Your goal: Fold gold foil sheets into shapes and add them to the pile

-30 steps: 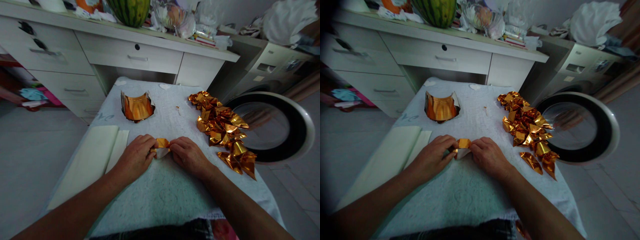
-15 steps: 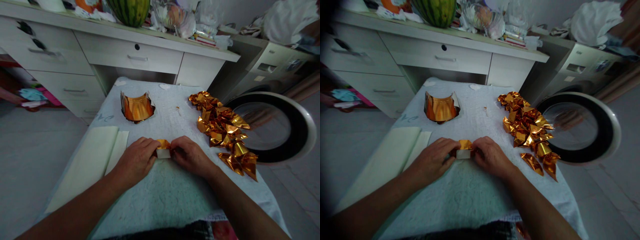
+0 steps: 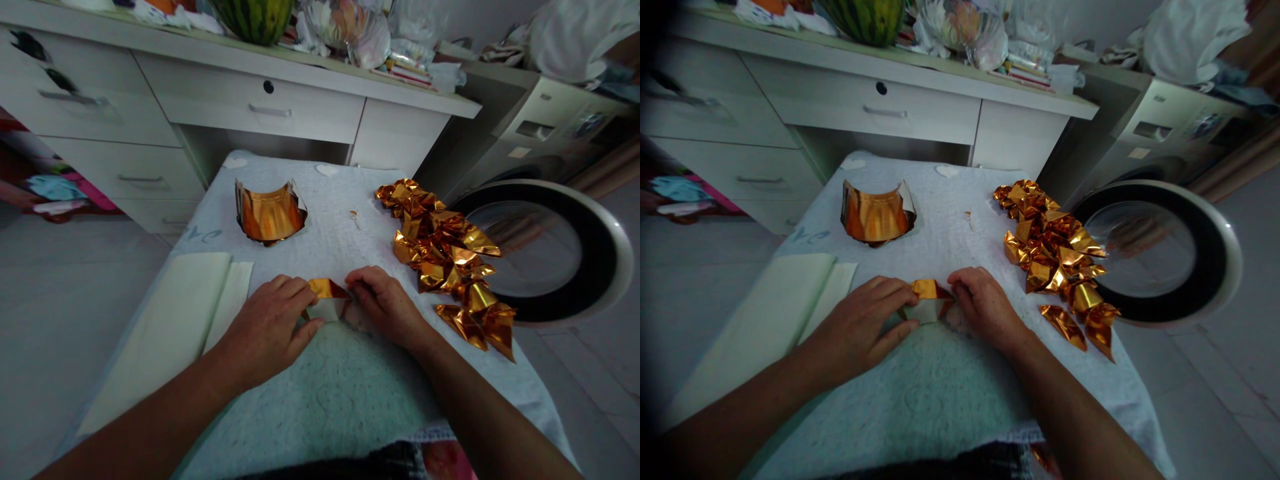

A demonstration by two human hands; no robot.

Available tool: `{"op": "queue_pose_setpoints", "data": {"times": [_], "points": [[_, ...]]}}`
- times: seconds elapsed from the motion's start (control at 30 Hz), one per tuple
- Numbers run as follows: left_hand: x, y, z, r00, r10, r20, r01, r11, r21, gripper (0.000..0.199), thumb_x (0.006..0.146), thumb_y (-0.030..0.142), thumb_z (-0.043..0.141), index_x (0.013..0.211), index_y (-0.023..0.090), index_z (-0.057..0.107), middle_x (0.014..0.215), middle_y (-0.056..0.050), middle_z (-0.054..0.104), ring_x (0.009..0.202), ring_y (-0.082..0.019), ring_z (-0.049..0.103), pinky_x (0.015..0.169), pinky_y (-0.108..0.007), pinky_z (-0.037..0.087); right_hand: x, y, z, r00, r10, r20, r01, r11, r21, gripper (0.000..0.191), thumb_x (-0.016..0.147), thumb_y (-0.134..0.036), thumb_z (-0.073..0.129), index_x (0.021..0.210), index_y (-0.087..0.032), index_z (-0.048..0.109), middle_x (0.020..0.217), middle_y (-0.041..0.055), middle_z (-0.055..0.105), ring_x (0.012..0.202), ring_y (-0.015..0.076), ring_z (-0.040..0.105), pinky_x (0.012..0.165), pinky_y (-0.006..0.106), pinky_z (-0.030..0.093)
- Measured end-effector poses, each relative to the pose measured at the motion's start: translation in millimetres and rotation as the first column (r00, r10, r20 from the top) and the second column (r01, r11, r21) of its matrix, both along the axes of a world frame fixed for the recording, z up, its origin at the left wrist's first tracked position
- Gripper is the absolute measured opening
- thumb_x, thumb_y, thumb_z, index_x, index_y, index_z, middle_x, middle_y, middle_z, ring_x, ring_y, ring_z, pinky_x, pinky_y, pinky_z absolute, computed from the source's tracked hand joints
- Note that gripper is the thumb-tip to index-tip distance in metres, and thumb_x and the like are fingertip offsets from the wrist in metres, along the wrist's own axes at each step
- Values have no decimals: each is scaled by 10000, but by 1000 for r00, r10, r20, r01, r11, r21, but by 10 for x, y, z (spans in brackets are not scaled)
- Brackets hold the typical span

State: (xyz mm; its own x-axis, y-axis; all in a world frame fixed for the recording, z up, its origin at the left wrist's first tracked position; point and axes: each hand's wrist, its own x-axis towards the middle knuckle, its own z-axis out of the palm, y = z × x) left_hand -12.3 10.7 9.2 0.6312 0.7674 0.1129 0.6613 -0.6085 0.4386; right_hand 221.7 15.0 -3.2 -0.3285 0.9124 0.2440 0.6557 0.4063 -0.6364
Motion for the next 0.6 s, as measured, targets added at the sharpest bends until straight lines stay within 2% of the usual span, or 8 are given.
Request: {"op": "queue_pose_setpoints", "data": {"times": [0.17, 0.27, 0.4, 0.6], "points": [[37, 42, -58, 1000, 3, -26, -2, 999, 45, 173, 965, 206, 443, 991, 178, 612, 970, -68, 616, 915, -247, 513, 838, -439, 449, -48, -12, 28, 1000, -21, 19, 22, 998, -50, 66, 895, -196, 583, 952, -205, 614, 836, 19, 654, 811, 177, 580, 753, 329, 444], [51, 45, -79, 999, 4, -47, -1, 997, 75, 189, 944, 156, 444, 1019, 172, 618, 973, -74, 615, 907, -252, 510, 826, -445, 453, -66, -2, -6, 997, -64, 31, 66, 995, -72, 136, 844, -171, 645, 971, -212, 619, 798, 8, 648, 804, 182, 577, 734, 321, 436], [62, 27, -98, 1000, 2, 1, -2, 996, 85, 210, 926, 133, 455, 1056, 182, 611, 988, -73, 608, 912, -245, 513, 819, -435, 461, -64, 15, -51, 997, -72, -3, 72, 994, -87, 185, 832, -99, 608, 970, -221, 593, 790, -5, 657, 774, 167, 587, 721, 304, 441], [118, 23, -141, 993, -16, 115, 10, 998, 55, 276, 881, 69, 490, 1097, 207, 593, 1066, -63, 602, 964, -227, 539, 856, -401, 478, -59, 19, -1, 996, -70, -64, 62, 990, -124, 126, 886, -131, 529, 979, -214, 546, 772, -14, 649, 699, 139, 587, 655, 266, 437]]}}
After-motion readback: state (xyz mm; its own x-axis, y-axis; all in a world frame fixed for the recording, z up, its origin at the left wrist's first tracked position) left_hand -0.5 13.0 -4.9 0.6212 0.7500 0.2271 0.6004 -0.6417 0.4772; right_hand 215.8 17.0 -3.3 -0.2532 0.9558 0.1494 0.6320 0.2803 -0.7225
